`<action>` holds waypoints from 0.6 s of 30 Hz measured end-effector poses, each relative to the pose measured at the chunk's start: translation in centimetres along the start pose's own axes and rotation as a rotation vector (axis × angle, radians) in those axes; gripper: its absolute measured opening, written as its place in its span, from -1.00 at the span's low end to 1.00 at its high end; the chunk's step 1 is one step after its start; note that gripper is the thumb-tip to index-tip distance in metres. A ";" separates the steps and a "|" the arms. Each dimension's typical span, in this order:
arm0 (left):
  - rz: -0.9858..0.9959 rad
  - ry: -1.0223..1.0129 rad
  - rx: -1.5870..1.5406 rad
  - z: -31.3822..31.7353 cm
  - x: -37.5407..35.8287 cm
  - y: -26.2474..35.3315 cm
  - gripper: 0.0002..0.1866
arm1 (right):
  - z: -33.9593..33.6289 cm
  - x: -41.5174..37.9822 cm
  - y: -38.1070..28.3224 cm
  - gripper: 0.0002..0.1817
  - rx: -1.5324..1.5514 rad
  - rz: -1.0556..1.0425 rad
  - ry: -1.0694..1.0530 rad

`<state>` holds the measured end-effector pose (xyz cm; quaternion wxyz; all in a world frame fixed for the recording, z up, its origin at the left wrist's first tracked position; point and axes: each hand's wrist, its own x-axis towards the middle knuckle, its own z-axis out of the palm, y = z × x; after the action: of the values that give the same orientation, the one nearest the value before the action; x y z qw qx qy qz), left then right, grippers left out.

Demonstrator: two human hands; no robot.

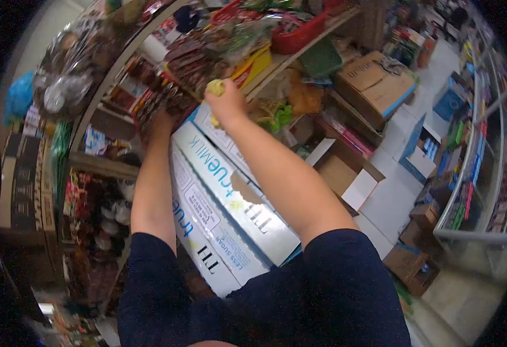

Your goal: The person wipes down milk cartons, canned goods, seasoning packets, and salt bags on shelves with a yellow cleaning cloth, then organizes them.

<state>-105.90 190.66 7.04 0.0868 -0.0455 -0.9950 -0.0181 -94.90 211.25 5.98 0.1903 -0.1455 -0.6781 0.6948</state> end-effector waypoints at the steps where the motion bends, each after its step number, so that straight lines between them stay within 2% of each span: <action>1: -0.004 -0.062 0.062 -0.3 0.1 0.2 -0.45 | 0.0 0.0 0.0 -0.54 -0.033 0.013 0.008; 4: 0.051 -0.205 0.187 -0.2 1.6 0.9 -0.33 | 0.3 0.3 -0.1 -0.55 -0.014 0.067 -0.013; 7: 0.193 -0.050 -0.102 -0.4 0.4 3.4 -0.27 | -0.2 -0.6 -0.7 -0.57 -0.046 0.029 0.032; 9: 0.040 -0.142 0.007 1.5 2.4 3.7 -0.10 | -0.7 -0.9 -1.1 -0.56 -0.036 0.053 0.017; 10: 0.096 -0.138 -0.034 3.8 4.9 1.7 -0.06 | -0.8 -0.9 -1.2 -0.57 -0.036 0.043 0.037; 12: 0.089 -0.175 -0.071 4.2 5.6 1.3 -0.01 | -0.8 -1.1 -1.0 -0.57 -0.038 0.032 0.050; 14: -0.045 -0.239 -0.071 0.7 2.5 3.4 0.01 | -1.1 -1.1 -1.0 -0.57 -0.038 0.058 0.025; 18: -0.034 -0.218 -0.095 3.3 5.0 1.2 -0.02 | -1.5 -1.6 -1.8 -0.61 -0.003 0.123 -0.033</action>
<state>-111.21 192.46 4.72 -0.0246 -0.0341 -0.9972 -0.0616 -92.63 211.86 7.63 0.1357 -0.1759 -0.6721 0.7063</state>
